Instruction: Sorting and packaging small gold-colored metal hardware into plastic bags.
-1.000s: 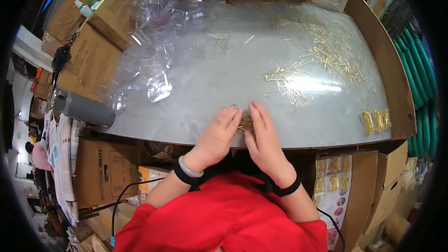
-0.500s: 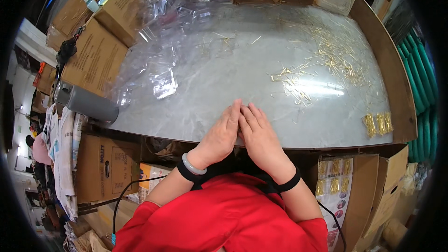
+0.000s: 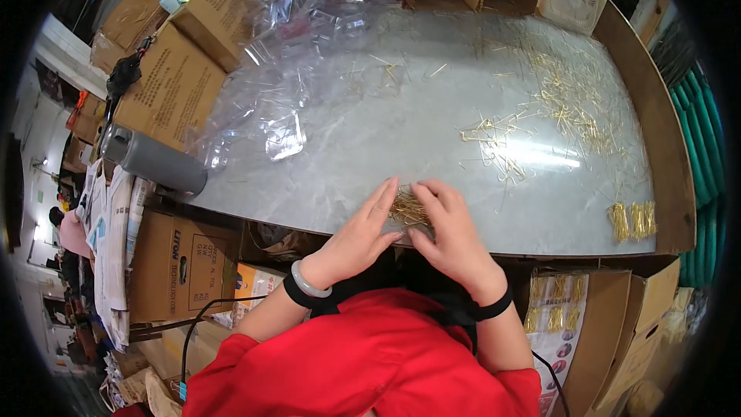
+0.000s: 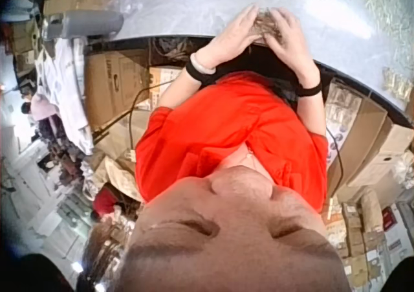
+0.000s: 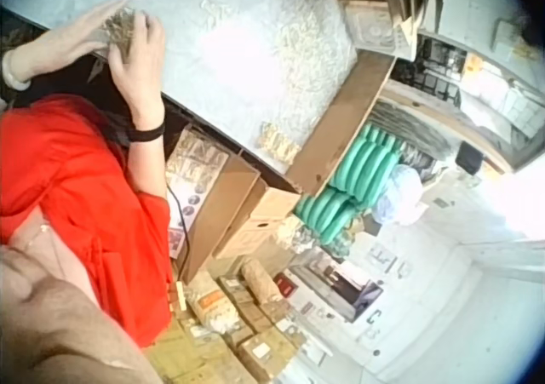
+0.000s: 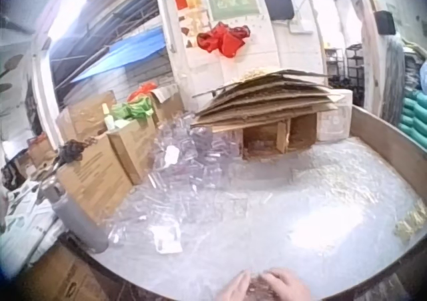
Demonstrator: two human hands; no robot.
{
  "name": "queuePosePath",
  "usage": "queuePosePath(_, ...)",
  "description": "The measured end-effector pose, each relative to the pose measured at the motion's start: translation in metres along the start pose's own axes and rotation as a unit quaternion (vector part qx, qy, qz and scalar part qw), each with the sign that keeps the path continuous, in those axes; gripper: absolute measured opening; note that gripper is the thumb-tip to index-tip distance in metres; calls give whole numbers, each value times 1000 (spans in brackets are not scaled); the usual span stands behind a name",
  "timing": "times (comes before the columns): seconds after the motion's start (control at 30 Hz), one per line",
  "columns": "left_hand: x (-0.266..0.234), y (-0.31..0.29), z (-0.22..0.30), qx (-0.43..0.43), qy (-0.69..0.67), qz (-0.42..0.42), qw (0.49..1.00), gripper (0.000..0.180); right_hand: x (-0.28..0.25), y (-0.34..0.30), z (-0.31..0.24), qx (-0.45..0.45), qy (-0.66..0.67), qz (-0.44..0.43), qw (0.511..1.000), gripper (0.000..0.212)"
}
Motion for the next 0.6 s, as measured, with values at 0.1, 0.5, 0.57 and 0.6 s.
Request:
queuePosePath(0.1,-2,2,-4,8,13,-18,1000,76,-19,2,11,26,57,-23,998,71)
queuePosePath(0.5,7,18,-1,94,115,-26,989,63,-17,9,18,-87,-110,13,990,60)
queuePosePath(0.57,11,16,-2,88,120,-11,989,58,-11,7,20,-78,-118,31,989,59)
queuePosePath(0.6,13,15,-3,83,119,3,989,55,-9,6,20,-75,-123,40,989,58)
Point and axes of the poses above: each hand's wrist, its own y-axis towards the middle knuckle, its own x-axis out of the palm, z = x × y, the point moved 2 cm from there along y, towards the middle knuckle, and after that the axes turned 15 degrees about z, right-handed, at the moved point
